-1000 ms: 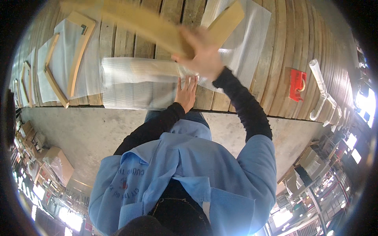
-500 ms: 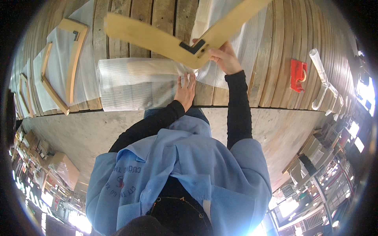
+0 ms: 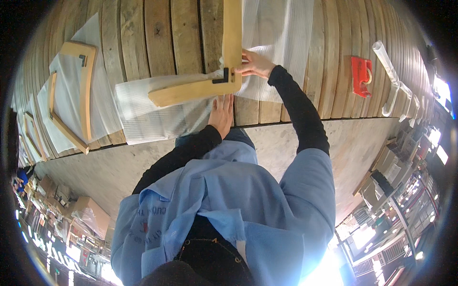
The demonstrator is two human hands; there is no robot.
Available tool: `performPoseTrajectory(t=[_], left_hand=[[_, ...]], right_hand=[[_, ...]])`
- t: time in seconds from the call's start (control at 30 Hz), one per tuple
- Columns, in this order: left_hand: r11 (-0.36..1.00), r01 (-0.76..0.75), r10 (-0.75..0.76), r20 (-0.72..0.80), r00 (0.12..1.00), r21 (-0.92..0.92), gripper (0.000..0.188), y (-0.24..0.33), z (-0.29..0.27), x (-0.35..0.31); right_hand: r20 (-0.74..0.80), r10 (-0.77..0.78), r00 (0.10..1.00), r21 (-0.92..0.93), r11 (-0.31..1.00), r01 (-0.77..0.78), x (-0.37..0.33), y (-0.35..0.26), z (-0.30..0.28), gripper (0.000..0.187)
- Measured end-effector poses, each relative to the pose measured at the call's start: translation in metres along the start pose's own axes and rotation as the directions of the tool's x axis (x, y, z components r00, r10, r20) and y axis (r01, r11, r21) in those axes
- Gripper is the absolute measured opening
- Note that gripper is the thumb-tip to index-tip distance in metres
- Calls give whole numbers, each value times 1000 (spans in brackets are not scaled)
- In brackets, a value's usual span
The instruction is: The person wraps wooden chair frames in bubble wrap and secures them with tape. They handle each frame individually, folding the protective material around the legs and corners, then sealing the package with adhesive tape.
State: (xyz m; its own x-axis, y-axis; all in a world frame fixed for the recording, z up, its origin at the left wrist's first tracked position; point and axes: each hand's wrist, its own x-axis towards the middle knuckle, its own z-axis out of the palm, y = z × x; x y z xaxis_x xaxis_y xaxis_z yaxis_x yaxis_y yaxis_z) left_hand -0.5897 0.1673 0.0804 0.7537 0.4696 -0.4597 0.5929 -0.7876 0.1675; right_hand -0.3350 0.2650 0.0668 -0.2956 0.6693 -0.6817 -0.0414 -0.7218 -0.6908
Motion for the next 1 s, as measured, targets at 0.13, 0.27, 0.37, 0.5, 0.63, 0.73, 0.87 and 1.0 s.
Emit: performPoseTrajectory(t=[0.13,0.27,0.37,0.5,0.63,0.73,0.87,1.0], left_hand=[[1000,28,-28,5,1000,-7,74,4,11,2],[999,41,-41,-51,998,-10,72,10,28,1],[990,-31,19,-90,996,-138,66,-1,12,-11],[532,-213,359,-10,933,-819,50,-46,-22,-54],[713,-35,-241,-291,926,-701,49,-117,34,-149],[891,123,-265,-281,922,-437,55,-157,64,-202],[952,62,-159,-314,936,-298,45,-195,108,-213],[889,-291,132,-411,902,-354,31,-198,92,-196]], right_hand=[[-60,72,996,-215,973,-84,-4,-17,-3,68],[-120,122,985,-394,905,-160,-1,-33,-5,57],[-221,83,972,-517,835,-188,-4,-35,4,40],[-451,-311,837,-788,579,-210,-28,-13,26,31],[-561,-498,661,-736,666,-123,-72,81,142,24],[114,-540,834,-942,209,264,-80,136,203,62],[67,-658,750,-973,122,195,-63,164,224,56],[-5,-740,673,-984,124,130,-92,195,199,23]])
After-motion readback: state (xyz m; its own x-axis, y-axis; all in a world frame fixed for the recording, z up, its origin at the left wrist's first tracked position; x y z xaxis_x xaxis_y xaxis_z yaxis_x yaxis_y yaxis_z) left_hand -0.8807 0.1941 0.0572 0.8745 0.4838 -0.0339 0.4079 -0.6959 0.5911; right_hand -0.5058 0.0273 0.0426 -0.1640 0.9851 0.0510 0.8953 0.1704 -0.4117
